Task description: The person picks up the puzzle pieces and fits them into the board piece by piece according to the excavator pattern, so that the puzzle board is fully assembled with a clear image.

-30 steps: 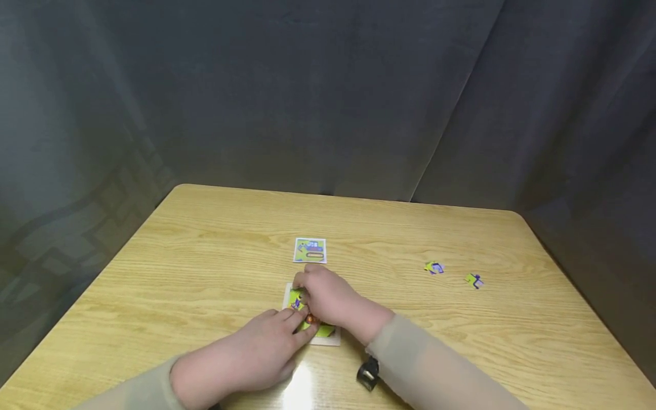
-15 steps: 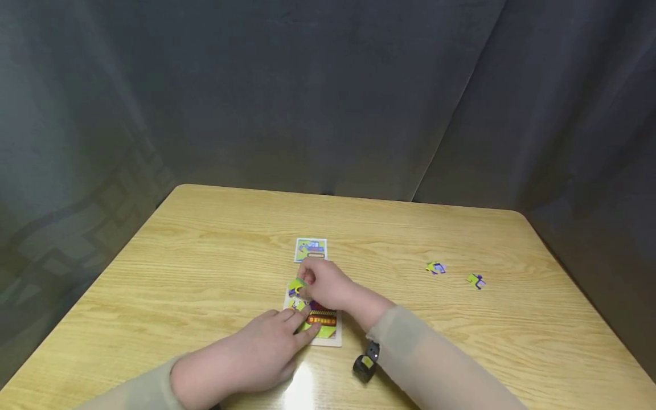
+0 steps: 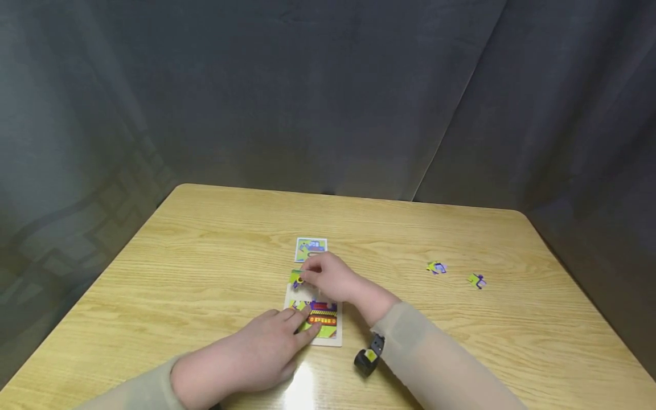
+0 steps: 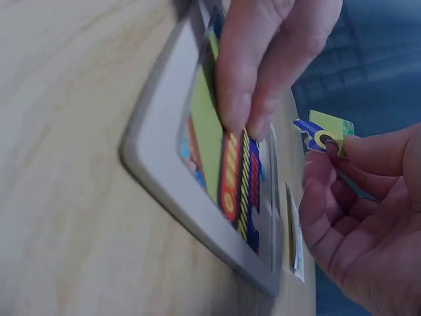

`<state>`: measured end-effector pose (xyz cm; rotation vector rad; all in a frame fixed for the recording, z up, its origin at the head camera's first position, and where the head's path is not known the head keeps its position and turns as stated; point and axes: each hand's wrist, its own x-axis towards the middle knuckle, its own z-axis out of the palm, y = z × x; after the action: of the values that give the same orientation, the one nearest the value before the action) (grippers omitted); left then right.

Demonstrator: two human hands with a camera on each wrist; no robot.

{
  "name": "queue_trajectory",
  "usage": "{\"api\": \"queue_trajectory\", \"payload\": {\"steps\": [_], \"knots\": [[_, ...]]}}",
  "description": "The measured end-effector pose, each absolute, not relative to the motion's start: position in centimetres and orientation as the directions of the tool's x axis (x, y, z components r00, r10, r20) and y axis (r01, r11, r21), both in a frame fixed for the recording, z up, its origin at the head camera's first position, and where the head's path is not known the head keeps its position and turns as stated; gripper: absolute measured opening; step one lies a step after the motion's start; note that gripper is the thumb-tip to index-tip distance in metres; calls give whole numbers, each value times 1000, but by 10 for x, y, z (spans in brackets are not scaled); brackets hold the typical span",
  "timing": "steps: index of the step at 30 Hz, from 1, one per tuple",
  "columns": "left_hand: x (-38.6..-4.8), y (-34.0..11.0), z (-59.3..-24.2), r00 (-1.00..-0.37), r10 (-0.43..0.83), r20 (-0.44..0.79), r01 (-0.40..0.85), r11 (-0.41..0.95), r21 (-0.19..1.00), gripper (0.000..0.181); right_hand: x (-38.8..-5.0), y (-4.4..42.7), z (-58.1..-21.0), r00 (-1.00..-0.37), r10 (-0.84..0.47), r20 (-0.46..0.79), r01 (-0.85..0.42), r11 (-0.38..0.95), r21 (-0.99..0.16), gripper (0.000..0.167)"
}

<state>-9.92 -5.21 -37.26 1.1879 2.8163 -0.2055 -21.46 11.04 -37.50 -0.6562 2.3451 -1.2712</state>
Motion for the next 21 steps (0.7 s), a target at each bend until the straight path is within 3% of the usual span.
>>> {"api": "queue_trajectory", "payload": {"steps": [6, 21], "knots": [[-100, -53, -373, -695, 709, -118, 719, 690, -85, 59, -210, 110, -380, -811, -579, -82, -229, 443, -867, 11], [-97, -53, -372, -687, 721, -89, 726, 678, -112, 55, -205, 108, -386, -817, -573, -58, -298, 507, -809, 10]]}}
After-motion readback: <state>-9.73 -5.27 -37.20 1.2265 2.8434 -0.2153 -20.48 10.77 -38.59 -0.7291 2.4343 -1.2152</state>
